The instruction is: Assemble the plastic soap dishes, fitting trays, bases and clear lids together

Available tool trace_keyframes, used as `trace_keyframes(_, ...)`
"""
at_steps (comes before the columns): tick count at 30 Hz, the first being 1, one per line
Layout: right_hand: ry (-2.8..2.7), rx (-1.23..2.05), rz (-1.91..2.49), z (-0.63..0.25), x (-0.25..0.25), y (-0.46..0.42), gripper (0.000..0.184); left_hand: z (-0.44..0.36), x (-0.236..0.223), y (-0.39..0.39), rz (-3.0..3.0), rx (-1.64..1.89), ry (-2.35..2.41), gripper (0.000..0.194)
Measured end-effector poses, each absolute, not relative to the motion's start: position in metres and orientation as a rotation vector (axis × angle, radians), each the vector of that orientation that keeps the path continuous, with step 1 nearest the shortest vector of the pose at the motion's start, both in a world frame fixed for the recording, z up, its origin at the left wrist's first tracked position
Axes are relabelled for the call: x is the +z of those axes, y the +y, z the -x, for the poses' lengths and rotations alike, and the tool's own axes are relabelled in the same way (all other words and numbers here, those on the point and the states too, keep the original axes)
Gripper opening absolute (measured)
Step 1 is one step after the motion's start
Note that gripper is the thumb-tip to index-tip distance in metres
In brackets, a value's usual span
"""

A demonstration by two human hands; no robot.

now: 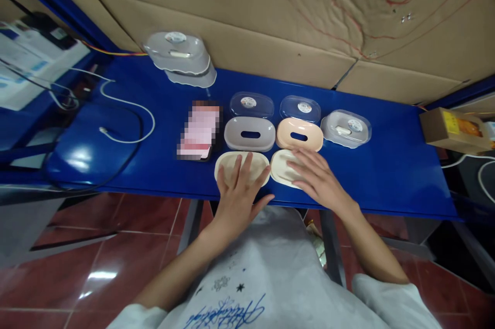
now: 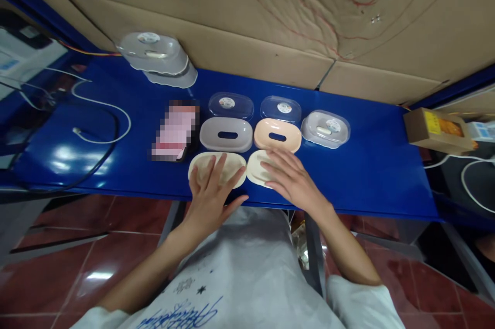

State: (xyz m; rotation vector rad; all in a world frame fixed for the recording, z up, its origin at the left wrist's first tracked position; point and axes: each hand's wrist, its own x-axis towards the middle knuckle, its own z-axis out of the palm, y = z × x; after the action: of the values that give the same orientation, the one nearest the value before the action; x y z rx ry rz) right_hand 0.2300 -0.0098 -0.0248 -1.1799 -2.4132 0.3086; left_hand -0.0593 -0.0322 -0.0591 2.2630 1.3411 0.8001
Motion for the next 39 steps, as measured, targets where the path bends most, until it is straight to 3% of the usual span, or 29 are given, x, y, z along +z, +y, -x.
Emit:
trace_keyframes(4, -2.214, 0.080, 1.426, -0.281, -0.006, 0.019, 0.063, 0.051, -0.061, -0.018, -2.275, 0.824, 1.335, 0.064)
trace_keyframes(10, -2.176, 0.259, 1.822, -0.378, -0.005, 0.064, 0.105, 0.046, -0.048, -0.025, -2.290, 0.967, 1.276, 0.066)
trace_keyframes(17, -1.944, 0.340, 1.836, -0.394, 0.012, 0.058, 0.102, 0.032, -0.027, -0.043, -1.849, 1.079, 1.027, 0.061)
trace_keyframes(19, -1.855, 0.378, 1.764, -0.374, 0.024, 0.039, 0.104, 0.023, -0.023, -0.043, -1.563, 1.056, 0.911, 0.073)
trace_keyframes(23, -2.152, 0.717, 1.336, -0.297, 0.039, 0.003, 0.105, 0.003, -0.019, -0.037, -1.051, 0.958, 0.650, 0.120)
trace_keyframes(26, -2.324, 0.894, 1.081, -0.253, 0.041, -0.006, 0.114, -0.004, -0.017, -0.032, -0.888, 0.970, 0.650, 0.124)
trace_keyframes(29, -2.275, 0.843, 1.099, -0.262, 0.037, 0.005, 0.103, 0.001, -0.019, -0.032, -0.810, 0.964, 0.705, 0.108)
trace_keyframes(32, -2.128, 0.548, 1.400, -0.313, 0.023, 0.031, 0.084, 0.011, -0.024, -0.036, -0.753, 0.931, 0.720, 0.106)
trace_keyframes(35, -2.040, 0.379, 1.633, -0.365, 0.000, 0.063, 0.082, 0.017, -0.027, -0.039, -0.735, 0.940, 0.709, 0.109)
trace_keyframes(39, -2.064, 0.424, 1.733, -0.392, -0.023, 0.091, 0.082, 0.016, -0.028, -0.040, -0.737, 0.943, 0.695, 0.105)
